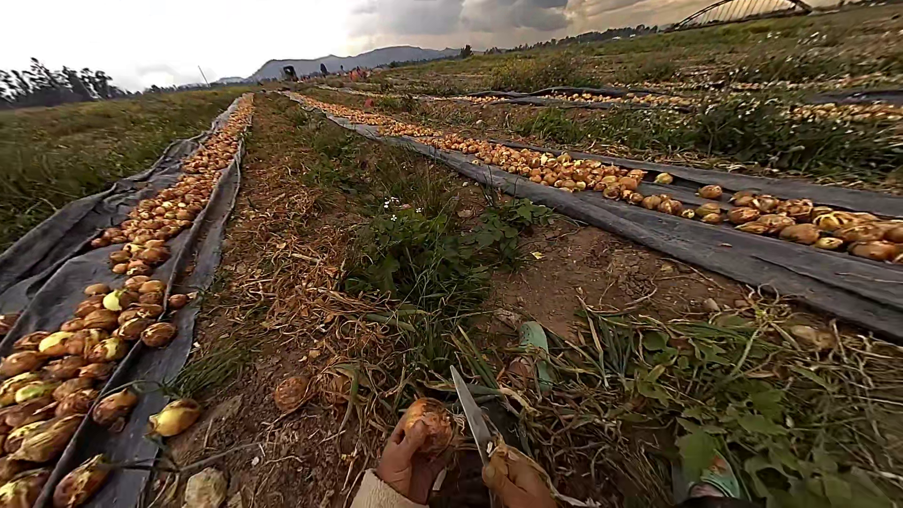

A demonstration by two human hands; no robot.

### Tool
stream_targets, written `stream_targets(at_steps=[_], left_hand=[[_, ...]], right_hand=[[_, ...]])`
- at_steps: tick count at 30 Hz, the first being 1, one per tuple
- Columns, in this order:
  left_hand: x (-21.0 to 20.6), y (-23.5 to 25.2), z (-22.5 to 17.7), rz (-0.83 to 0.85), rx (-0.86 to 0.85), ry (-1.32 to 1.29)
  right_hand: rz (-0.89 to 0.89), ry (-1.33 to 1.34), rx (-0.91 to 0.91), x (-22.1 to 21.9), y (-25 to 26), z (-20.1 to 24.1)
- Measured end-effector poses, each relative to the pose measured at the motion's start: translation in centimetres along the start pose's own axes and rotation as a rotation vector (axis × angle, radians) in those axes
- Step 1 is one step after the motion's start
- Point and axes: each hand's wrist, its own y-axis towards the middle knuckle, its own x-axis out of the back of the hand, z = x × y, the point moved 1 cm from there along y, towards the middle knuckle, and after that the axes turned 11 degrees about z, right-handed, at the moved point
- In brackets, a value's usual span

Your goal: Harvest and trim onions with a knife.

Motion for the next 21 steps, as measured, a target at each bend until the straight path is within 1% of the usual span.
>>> stream_targets(at_steps=[2,4,6,8,11,13,15,16,19,21], left_hand=[[-0.1,-0.8,1.8,0.000,0.029,-0.089],[0.2,-1.4,3.2,0.071,0.078,-0.103],[0.3,-1.8,3.6,0.141,0.133,-0.039],[0.3,-1.8,3.3,0.225,0.152,0.086],[1.5,-0.9,2.7,0.409,0.054,0.253],[2.2,-0.6,2.3,0.465,-0.013,0.370],[2.5,-0.8,1.9,0.461,-0.071,0.496],[2.6,-0.9,1.9,0.432,-0.096,0.563],[3.4,-1.7,2.2,0.281,-0.146,0.783],[4.5,-1.6,2.6,0.130,-0.167,0.955]], right_hand=[[-0.050,-0.032,0.036,0.7,0.4,-0.2],[-0.063,-0.111,0.022,1.3,0.3,0.4],[-0.065,-0.175,0.036,1.7,0.3,0.7],[-0.069,-0.196,0.073,2.0,0.2,0.8],[-0.027,-0.220,0.148,2.1,0.2,0.6],[0.024,-0.183,0.110,2.0,0.2,0.5],[0.070,-0.072,0.025,1.6,0.3,0.3],[0.083,-0.017,-0.031,1.3,0.4,0.1],[0.091,0.035,-0.152,0.4,0.7,-0.4],[0.167,-0.018,-0.207,-0.4,0.7,-0.6]])
